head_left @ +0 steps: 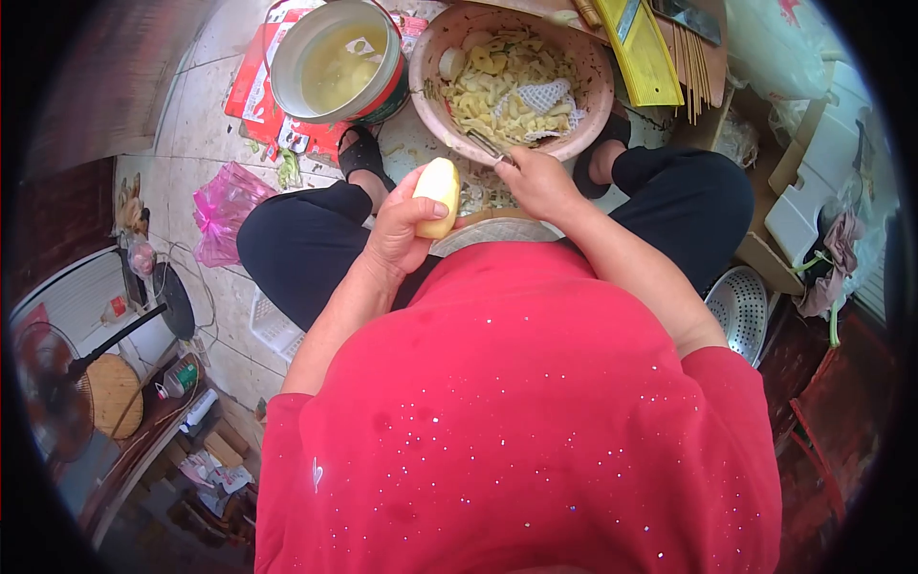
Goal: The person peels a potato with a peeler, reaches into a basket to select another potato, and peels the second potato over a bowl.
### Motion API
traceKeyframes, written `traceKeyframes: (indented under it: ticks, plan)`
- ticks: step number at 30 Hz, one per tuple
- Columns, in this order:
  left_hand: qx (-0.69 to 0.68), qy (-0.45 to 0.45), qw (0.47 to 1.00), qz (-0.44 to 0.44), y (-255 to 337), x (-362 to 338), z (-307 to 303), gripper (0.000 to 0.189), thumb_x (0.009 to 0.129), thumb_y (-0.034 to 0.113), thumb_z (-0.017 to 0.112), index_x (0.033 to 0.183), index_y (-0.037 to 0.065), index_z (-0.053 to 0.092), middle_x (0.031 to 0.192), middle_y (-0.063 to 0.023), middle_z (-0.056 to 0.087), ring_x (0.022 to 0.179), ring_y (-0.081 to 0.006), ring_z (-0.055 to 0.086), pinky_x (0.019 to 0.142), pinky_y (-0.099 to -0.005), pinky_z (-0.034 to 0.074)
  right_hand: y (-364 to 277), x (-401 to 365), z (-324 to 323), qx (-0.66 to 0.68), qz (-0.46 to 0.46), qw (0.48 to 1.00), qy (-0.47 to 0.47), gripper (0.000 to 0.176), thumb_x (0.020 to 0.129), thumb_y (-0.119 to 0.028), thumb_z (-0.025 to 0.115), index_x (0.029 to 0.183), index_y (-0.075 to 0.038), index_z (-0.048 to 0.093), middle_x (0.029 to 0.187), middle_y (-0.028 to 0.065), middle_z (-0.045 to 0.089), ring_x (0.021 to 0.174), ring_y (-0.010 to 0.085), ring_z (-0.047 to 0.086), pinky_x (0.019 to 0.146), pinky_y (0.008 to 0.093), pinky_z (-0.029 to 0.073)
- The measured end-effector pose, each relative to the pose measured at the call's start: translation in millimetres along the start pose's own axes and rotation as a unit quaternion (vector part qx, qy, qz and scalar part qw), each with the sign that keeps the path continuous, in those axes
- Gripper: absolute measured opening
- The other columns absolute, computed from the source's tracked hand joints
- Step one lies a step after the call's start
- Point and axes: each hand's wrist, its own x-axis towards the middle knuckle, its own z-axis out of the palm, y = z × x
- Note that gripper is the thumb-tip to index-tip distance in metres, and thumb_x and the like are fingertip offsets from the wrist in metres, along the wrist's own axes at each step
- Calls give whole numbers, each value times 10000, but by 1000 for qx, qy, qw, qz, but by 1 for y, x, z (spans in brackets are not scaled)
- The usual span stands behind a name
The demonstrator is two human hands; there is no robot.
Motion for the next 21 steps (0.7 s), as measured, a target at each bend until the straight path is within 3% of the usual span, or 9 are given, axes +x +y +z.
traceKeyframes:
  ticks: [2,5,9,11,12,14,16,19,21]
  plan:
    - [-7,66,998,-5,0,1,-4,561,703,162,664,1229,76,491,1050,-77,563,937,-204,578,762,-389,515,-11,-10,-1,39,-15,999,-2,306,925,-292,529,993,-1,593,896,251,647,893,427,616,787,488,468]
    - [8,82,996,-14,-1,2,-4,494,705,204,643,1165,81,511,1034,-70,566,882,-196,571,771,-382,498,-29,-25,-3,55,-142,988,-15,271,927,-280,543,936,-10,568,818,230,629,850,433,608,747,494,470]
    - [-11,12,999,-34,-7,7,-14,531,683,211,644,1175,59,514,1019,-83,571,869,-204,579,741,-372,516,-21,-19,8,37,-123,991,-32,278,928,-280,537,990,-13,585,863,243,638,878,425,615,773,488,474]
    - [-11,-39,999,-23,-3,0,0,559,673,217,643,1191,52,508,1017,-90,572,869,-210,584,729,-368,522,8,5,15,-19,10,999,-30,295,930,-278,531,1051,-17,598,907,257,643,911,416,620,805,481,474]
    - [-10,-90,996,-13,0,-1,5,588,664,223,642,1207,46,503,1015,-97,572,870,-215,588,717,-364,529,5,4,11,-17,10,999,-26,295,930,-278,531,1051,-17,598,907,257,643,911,416,620,805,481,474]
    - [-23,-66,997,-13,0,-2,2,643,646,238,643,1242,55,487,1042,-114,582,872,-221,597,707,-367,535,-3,0,5,31,14,999,0,317,931,-277,526,1097,-19,605,937,265,645,940,408,622,828,475,468]
    - [-34,0,999,-22,2,-1,-1,638,651,254,638,1241,68,482,1084,-125,591,869,-219,603,699,-366,534,-15,-9,-2,62,-17,998,-7,297,930,-277,529,1044,-14,605,914,253,649,904,413,625,791,479,474]
    - [-37,1,999,-26,-1,2,-7,518,741,231,645,1211,79,488,1100,-126,597,850,-208,609,679,-363,526,-23,-21,1,57,-141,988,7,255,928,-267,537,904,-14,561,815,216,641,819,421,626,719,487,482]
    - [-35,29,998,-38,-4,5,-7,421,792,169,663,1167,64,503,1099,-121,596,838,-205,611,653,-357,517,-35,-32,0,46,-138,989,-9,250,928,-262,536,894,-15,555,805,213,638,822,422,625,724,489,484]
